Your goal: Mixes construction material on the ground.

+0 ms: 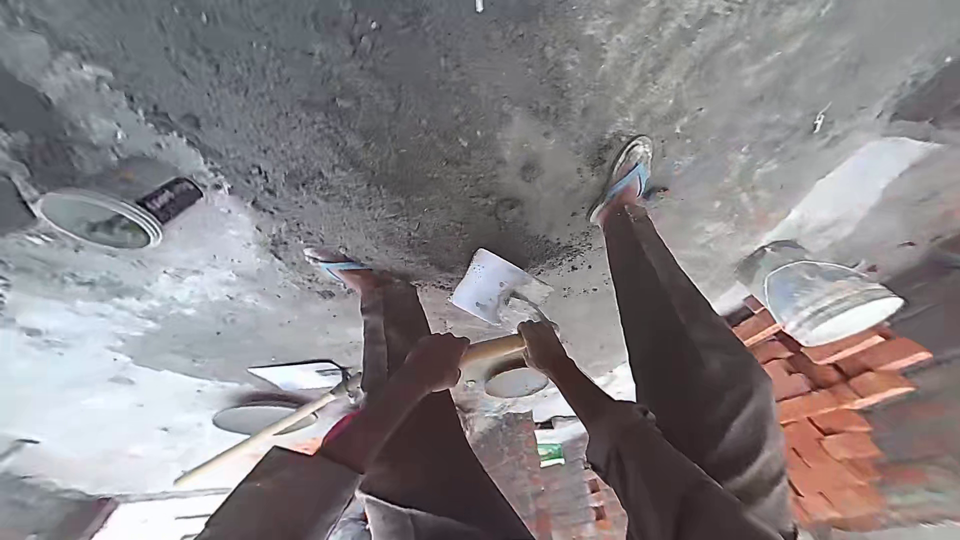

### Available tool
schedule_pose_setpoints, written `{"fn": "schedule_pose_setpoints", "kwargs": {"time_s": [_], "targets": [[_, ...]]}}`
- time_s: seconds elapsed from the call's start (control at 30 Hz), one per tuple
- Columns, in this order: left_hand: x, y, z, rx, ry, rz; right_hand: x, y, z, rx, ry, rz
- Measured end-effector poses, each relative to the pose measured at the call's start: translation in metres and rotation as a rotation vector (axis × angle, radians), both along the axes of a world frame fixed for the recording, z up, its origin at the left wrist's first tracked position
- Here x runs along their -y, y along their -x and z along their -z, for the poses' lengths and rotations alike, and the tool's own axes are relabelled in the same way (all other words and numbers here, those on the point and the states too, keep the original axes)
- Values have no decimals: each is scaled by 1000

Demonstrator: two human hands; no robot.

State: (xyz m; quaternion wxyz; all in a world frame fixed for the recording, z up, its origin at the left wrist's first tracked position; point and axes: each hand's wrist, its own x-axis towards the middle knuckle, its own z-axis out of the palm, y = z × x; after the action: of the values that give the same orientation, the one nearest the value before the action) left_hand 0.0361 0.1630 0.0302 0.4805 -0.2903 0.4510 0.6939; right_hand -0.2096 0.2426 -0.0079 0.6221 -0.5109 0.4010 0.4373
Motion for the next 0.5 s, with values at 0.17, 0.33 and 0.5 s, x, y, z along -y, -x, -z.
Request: {"fn": "schedule_pose_setpoints", "kwargs": {"time_s": [0.17, 0.33, 0.5], "targets": [[14, 30, 28, 221, 38, -866, 11, 46, -8, -245, -127, 18], [-77, 160, 101, 595, -142, -1802, 1, 112, 2, -638, -267, 23], [-135, 241, 174, 1043, -531, -2286, -46, 163, 69, -789, -210, -55]]}}
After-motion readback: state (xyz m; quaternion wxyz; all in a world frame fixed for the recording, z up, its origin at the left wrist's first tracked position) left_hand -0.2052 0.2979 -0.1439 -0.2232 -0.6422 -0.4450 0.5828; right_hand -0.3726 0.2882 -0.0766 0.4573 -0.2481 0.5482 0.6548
